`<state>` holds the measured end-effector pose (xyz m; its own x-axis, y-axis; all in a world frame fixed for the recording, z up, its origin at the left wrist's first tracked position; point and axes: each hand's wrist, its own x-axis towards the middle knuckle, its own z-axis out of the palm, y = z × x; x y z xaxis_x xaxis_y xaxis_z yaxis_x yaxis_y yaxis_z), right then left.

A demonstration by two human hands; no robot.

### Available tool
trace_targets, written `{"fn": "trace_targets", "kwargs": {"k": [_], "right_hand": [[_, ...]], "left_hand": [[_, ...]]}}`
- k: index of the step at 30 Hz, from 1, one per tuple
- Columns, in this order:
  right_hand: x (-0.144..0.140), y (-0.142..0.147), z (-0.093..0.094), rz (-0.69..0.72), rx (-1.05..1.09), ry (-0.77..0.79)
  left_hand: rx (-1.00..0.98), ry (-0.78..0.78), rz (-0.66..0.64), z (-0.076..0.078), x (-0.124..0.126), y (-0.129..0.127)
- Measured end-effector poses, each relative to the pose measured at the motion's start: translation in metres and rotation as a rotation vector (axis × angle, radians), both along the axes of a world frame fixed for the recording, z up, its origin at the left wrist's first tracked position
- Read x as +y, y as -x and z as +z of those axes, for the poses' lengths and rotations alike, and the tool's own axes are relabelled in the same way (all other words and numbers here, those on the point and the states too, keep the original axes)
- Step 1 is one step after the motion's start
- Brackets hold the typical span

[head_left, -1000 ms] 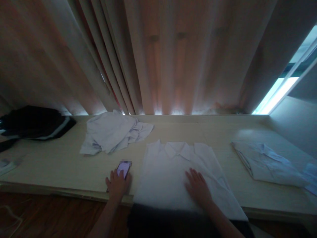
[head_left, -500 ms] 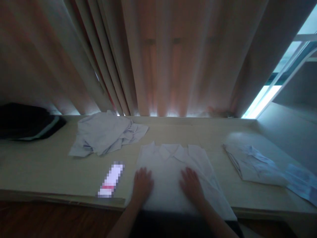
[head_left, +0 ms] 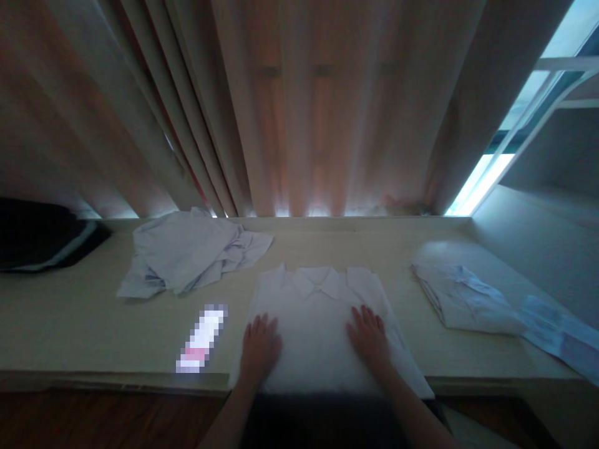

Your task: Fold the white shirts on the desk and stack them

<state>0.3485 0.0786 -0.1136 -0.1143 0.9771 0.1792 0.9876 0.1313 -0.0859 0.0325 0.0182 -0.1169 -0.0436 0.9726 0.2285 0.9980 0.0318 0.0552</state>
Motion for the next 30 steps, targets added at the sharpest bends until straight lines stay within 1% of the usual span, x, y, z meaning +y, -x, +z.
{"fn": "trace_targets", "kwargs": {"k": [3,7,14,17,20,23,25,28,30], "right_hand": [[-0.001,0.000,0.001,0.007,-0.002,-0.001],[-0.001,0.001,0.000,0.000,0.001,-0.023],[0.001,0.001,-0.007,-0.002,-0.014,0.004],[0.000,0.001,-0.009,-0.001,-0.016,0.000],[0.001,0.002,-0.006,-0.015,-0.033,-0.016],[0.006,0.012,0.004,-0.005,-0.083,-0.059],[0.010,0.026,0.011,0.055,-0.097,-0.101],[0.016,0.052,0.014,0.162,-0.056,-0.112],[0.019,0.066,0.010,0.184,-0.019,-0.091]], "left_hand": [[0.020,0.015,0.004,-0.002,0.001,0.001],[0.045,0.007,0.000,0.000,0.001,0.000],[0.027,0.009,0.016,0.000,-0.001,-0.003],[0.018,-0.004,0.007,0.005,-0.002,-0.004],[0.004,-0.017,0.008,0.014,0.005,-0.008],[-0.011,-0.029,-0.026,0.022,0.020,-0.023],[-0.019,-0.036,-0.079,0.023,0.033,-0.041],[-0.039,-0.034,-0.158,0.016,0.049,-0.072],[-0.056,-0.028,-0.172,0.007,0.055,-0.087]]}}
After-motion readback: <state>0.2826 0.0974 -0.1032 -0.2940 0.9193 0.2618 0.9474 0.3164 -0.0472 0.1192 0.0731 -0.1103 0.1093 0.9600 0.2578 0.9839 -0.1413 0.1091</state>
